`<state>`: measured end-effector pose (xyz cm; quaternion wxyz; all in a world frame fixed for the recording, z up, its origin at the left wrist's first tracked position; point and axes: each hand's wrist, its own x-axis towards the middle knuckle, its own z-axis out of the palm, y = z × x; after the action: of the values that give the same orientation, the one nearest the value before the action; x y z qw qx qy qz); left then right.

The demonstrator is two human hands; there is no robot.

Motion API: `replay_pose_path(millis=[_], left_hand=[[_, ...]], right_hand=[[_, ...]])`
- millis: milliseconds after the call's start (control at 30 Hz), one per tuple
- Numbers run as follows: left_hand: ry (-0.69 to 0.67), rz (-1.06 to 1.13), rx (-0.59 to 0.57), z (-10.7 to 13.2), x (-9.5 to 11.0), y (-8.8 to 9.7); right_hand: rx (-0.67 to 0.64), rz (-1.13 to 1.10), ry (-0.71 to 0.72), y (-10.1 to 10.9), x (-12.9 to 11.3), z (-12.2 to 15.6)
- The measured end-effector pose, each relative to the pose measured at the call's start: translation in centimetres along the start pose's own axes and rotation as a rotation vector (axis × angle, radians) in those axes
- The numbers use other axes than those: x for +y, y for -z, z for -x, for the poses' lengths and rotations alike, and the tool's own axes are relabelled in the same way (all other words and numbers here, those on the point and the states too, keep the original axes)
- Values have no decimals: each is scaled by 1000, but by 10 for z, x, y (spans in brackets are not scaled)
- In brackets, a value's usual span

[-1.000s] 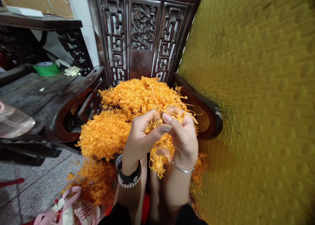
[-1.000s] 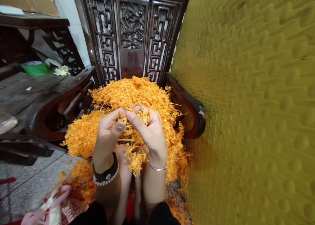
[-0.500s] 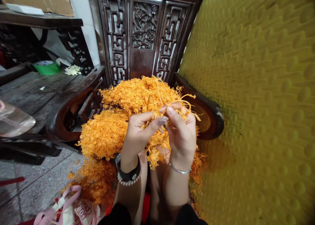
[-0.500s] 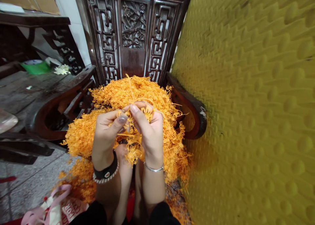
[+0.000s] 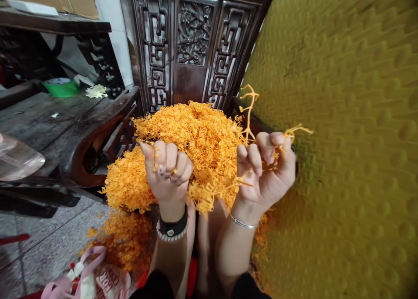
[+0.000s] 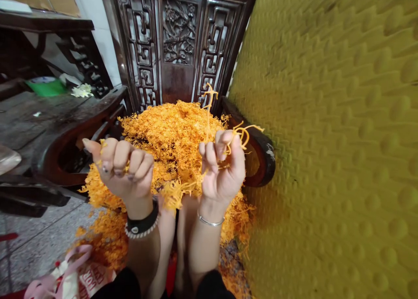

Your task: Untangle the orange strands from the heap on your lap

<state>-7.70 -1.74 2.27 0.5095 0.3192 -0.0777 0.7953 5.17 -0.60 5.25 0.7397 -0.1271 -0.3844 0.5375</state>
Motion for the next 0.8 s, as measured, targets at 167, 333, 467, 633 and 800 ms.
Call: replay_pose_path(millis=[167, 333, 467, 633, 800], left_hand=[[139, -178, -88, 5, 3, -6], [243, -500, -47, 17, -7, -10], [145, -795, -59, 20, -17, -11], [-24, -1069, -81, 16, -20, -14], [32, -1121, -120, 19, -17, -14]], right_hand=[[15, 331, 105, 4, 5, 6], [-83, 402, 40, -2, 11, 14], [-177, 401, -52, -9, 13, 18], [-259, 347, -155, -13, 17, 19], [-258, 219, -233, -5, 17, 14]])
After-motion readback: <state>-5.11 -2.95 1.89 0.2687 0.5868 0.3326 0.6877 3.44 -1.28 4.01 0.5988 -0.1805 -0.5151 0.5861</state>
